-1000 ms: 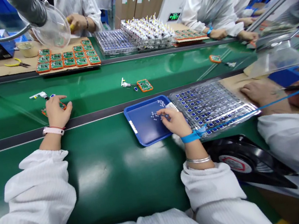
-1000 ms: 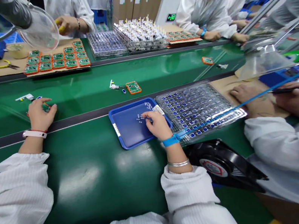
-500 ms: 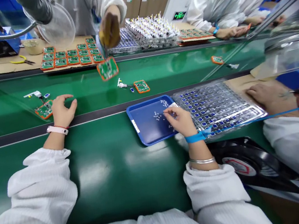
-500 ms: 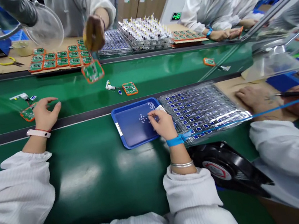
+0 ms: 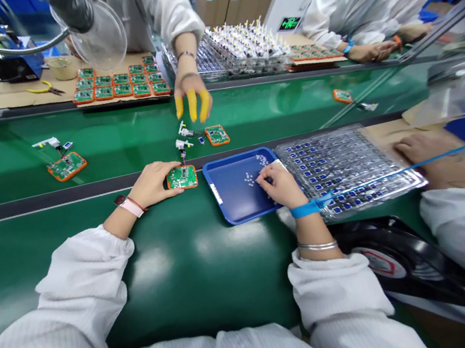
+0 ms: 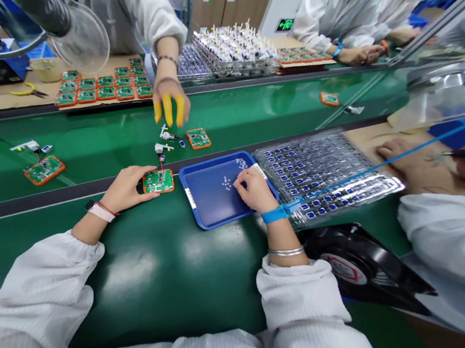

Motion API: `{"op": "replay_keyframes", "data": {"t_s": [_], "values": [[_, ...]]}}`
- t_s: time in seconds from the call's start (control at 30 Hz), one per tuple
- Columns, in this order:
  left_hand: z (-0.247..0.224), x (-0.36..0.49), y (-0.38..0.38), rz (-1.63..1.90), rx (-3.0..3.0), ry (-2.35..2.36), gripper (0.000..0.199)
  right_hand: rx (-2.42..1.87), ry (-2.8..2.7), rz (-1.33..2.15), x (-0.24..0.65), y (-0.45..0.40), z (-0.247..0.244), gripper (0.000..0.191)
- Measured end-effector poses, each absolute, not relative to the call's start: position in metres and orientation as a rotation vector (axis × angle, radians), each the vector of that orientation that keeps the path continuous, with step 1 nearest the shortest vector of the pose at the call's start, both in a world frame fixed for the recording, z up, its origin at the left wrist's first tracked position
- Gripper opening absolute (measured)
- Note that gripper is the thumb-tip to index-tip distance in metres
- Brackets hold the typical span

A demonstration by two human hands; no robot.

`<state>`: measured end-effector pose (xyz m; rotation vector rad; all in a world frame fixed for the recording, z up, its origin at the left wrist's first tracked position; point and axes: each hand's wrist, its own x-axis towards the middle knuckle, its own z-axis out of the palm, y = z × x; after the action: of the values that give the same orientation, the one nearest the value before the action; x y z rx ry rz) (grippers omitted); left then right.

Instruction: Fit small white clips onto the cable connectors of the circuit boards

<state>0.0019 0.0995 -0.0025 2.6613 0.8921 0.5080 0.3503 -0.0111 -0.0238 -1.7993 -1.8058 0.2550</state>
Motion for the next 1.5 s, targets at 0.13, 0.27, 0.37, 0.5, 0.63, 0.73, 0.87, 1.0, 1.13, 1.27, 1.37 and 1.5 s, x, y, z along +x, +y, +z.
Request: {"op": "replay_keyframes", "data": {"t_s": [0.13,0.27,0.37,0.5,0.63,0.73,0.87,1.0,1.13,1.27,1.37,1.5], "values": [[0.000,-0.002,0.088,0.579,2.607,0.951,0.068,-1.774,-1.793,0.241,0.337,-0.013,-0.009,0.012],[0.003,-0.014,0.049,0.525,2.554,0.879,0.063,-1.530,-1.750,0.309,0.270,-0.026,0.012,0.013],[0.002,-0.023,0.013,0.467,2.503,0.872,0.058,-1.301,-1.839,0.568,0.207,-0.039,0.014,0.013],[0.002,-0.024,-0.013,0.561,2.399,0.912,0.047,-1.278,-1.852,0.734,0.167,-0.044,0.000,0.011],[0.002,-0.013,-0.010,0.724,2.247,0.935,0.016,-1.303,-1.845,0.762,0.170,-0.040,-0.011,0.009],[0.000,-0.006,-0.003,0.745,2.151,0.955,0.010,-1.302,-1.857,0.776,0.173,-0.039,-0.011,0.009],[-0.001,-0.002,0.001,0.715,2.063,0.993,0.009,-1.307,-1.843,0.834,0.171,-0.038,-0.011,0.012],[0.004,-0.001,0.006,0.601,2.034,1.029,0.011,-1.361,-1.843,0.857,0.168,-0.035,-0.015,0.014],[0.007,-0.004,0.009,0.562,2.057,0.996,0.009,-1.359,-1.885,0.780,0.164,-0.039,-0.008,0.015],[0.000,-0.009,0.006,0.685,2.136,0.908,0.004,-1.338,-1.878,0.535,0.191,-0.039,0.009,0.013],[-0.004,-0.011,0.005,0.648,2.218,0.898,0.006,-1.485,-1.716,0.277,0.246,-0.030,0.010,0.012],[-0.004,-0.011,0.005,0.601,2.249,0.926,0.007,-1.763,-1.612,0.148,0.317,-0.015,-0.012,0.014]]}}
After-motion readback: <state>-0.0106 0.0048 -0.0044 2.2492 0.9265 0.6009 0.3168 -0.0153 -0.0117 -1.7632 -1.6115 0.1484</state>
